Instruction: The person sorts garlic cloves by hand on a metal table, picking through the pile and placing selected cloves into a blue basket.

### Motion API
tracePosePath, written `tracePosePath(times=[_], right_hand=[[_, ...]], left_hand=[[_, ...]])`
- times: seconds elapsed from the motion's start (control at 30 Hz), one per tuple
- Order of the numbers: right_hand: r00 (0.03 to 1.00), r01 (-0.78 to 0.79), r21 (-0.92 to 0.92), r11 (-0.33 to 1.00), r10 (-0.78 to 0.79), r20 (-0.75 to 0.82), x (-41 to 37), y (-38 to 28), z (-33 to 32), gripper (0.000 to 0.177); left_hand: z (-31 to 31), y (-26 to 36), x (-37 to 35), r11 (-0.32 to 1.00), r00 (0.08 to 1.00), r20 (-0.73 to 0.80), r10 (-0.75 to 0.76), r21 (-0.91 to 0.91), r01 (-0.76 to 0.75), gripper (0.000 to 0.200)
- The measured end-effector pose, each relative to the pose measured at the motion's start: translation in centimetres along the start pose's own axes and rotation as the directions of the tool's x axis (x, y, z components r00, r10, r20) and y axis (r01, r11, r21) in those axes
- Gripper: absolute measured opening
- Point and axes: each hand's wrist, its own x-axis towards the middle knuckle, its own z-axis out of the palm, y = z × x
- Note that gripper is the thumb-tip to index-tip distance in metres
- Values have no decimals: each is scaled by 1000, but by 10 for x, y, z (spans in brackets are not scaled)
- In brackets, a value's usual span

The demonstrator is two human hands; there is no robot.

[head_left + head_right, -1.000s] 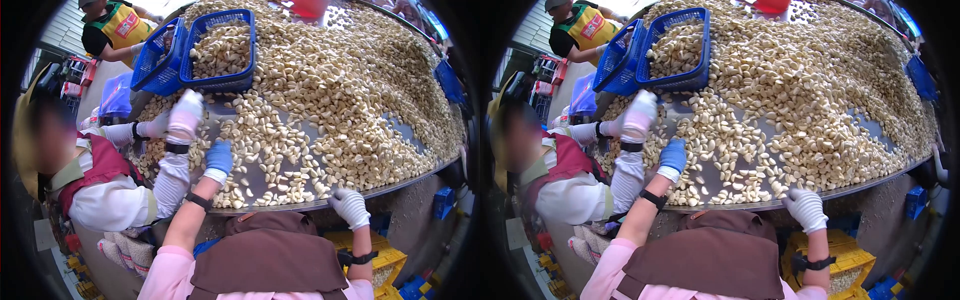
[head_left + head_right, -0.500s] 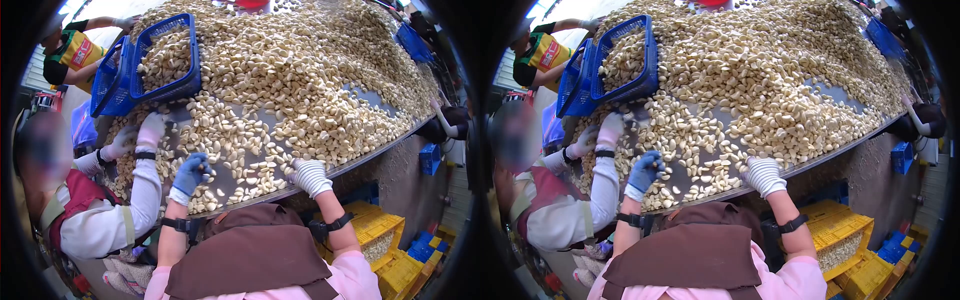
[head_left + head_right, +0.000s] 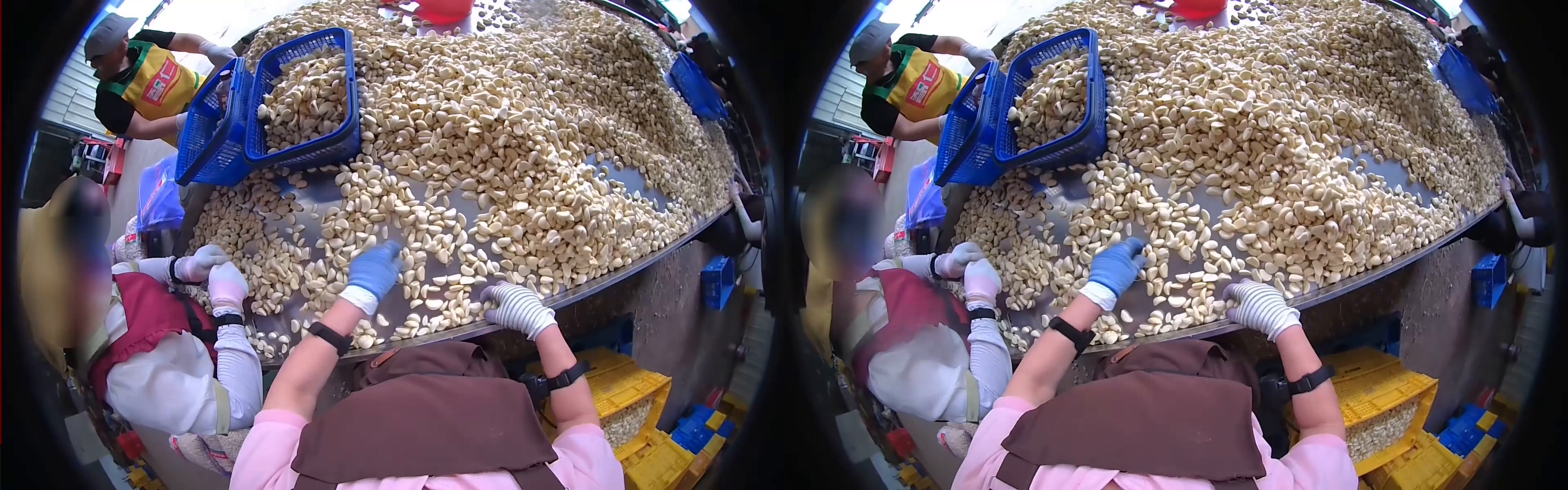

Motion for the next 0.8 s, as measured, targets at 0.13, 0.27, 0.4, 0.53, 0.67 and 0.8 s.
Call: tracePosePath(times=[0.13, 0.27, 0.4, 0.53, 0.67, 0.8], right_hand=[[988, 121, 46, 992, -125, 94, 1, 0, 1, 34], [987, 156, -78, 985, -152, 58, 6, -12, 4, 38], [986, 98, -77, 992, -87, 140, 9, -18, -2, 42], [975, 157, -95, 983, -138, 176, 12, -13, -6, 49], [975, 157, -83, 984, -140, 173, 15, -8, -1, 50], [985, 137, -94, 986, -125, 122, 20, -10, 2, 53]], left_hand=[[0, 20, 16, 986, 993, 97, -65, 158, 49, 34], [-1, 27, 34, 980, 978, 142, -153, 151, 132, 40], [4, 30, 32, 959, 987, 118, -109, 274, 73, 50], [-1, 8, 27, 895, 928, 365, -80, -383, 228, 33], [-14, 10, -2, -31, 843, 501, 195, -856, 516, 17], [0, 58, 14, 676, 890, 454, -46, -642, 362, 24]])
